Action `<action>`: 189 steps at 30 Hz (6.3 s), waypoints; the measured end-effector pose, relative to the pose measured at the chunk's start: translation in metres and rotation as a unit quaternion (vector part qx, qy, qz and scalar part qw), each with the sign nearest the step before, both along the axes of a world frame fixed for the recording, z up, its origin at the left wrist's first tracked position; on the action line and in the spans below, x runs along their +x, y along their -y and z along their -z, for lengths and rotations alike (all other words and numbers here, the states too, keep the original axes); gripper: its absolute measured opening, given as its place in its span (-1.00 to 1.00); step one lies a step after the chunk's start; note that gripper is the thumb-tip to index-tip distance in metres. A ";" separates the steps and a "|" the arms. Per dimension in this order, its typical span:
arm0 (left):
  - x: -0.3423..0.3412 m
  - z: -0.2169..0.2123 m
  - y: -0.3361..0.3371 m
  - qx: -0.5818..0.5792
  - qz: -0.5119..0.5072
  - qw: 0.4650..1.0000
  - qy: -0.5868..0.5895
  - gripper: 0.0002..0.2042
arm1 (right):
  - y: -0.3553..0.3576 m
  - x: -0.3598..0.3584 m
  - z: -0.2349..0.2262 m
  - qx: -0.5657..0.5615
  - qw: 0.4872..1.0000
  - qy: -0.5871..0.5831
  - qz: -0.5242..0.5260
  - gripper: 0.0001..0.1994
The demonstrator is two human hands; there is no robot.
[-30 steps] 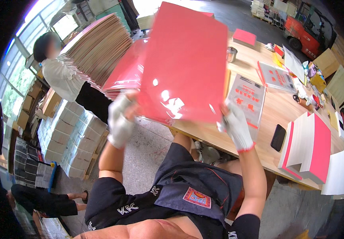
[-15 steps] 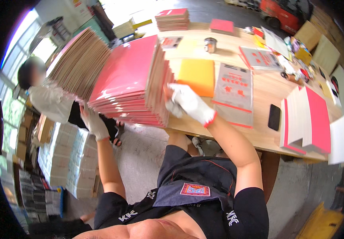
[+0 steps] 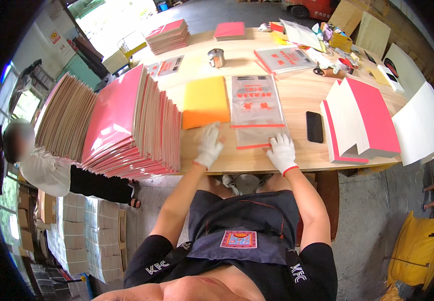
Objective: The person assembles folders by inserting yellow and white sheets into pink paper covers and stacking the finished folders.
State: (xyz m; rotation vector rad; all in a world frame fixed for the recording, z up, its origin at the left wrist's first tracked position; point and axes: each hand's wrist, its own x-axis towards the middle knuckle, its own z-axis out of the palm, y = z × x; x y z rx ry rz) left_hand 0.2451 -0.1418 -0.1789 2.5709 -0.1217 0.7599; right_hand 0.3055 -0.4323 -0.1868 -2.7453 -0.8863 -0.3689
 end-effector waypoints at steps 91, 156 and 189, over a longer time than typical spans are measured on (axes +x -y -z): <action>-0.081 -0.004 0.152 -0.060 0.412 0.903 -0.103 -0.79 | 0.244 0.011 -0.232 -0.062 0.956 -0.070 0.278 -0.75; 0.008 -0.037 0.035 -0.432 0.170 0.858 -0.218 -0.76 | 0.126 -0.038 -0.056 0.469 0.824 -0.311 0.066 -0.66; 0.038 0.005 0.077 0.175 0.082 0.959 -0.208 -0.64 | 0.202 -0.153 -0.010 0.663 0.467 -0.574 0.111 -0.50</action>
